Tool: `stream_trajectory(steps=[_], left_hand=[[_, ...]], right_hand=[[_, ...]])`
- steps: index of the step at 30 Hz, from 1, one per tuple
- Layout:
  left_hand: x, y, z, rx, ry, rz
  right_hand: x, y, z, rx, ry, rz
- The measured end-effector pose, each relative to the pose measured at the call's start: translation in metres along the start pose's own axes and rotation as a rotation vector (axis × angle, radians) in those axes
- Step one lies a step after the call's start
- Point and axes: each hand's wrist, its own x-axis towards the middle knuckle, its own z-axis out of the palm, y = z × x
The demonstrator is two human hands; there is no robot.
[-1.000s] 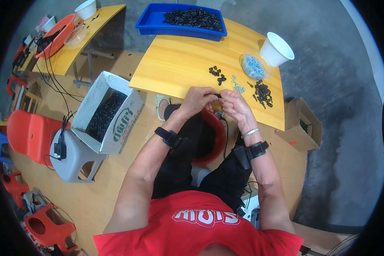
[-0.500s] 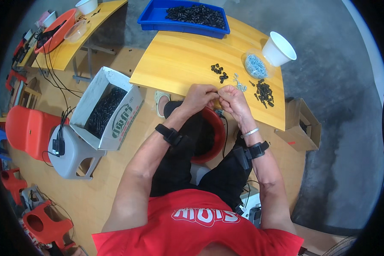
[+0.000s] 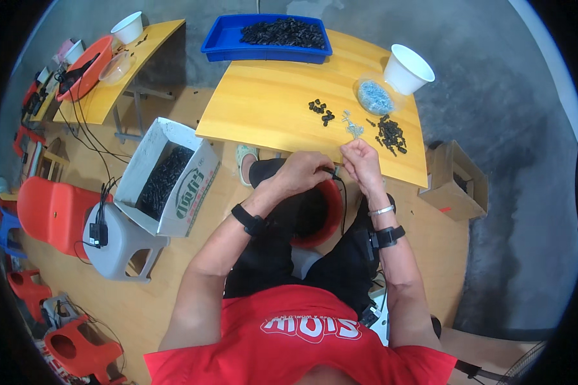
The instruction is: Manually fitting silver pins or screws into small black plastic components at a workstation.
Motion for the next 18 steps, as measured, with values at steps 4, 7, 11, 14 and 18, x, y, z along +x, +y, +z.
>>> stream_trajectory(steps=[4,7,11,14,18], left_hand=[[0.008,0.004,0.002,0.123,-0.038,-0.039],[0.021,-0.003,0.0,0.113,-0.003,-0.026],[0.048,-0.033,-0.007,0.157,0.332,-0.084],[0.065,-0.034,-0.01,0.33,0.386,-0.092],[0.078,-0.033,-0.011,0.38,0.236,-0.179]], right_hand=[[0.006,0.006,-0.008,-0.097,0.094,-0.122],[0.017,0.011,-0.024,-0.2,0.285,-0.302],[0.029,0.019,-0.026,-0.129,0.358,-0.355],[0.025,0.015,-0.026,-0.223,0.379,-0.315],[0.026,0.021,-0.029,-0.203,0.358,-0.297]])
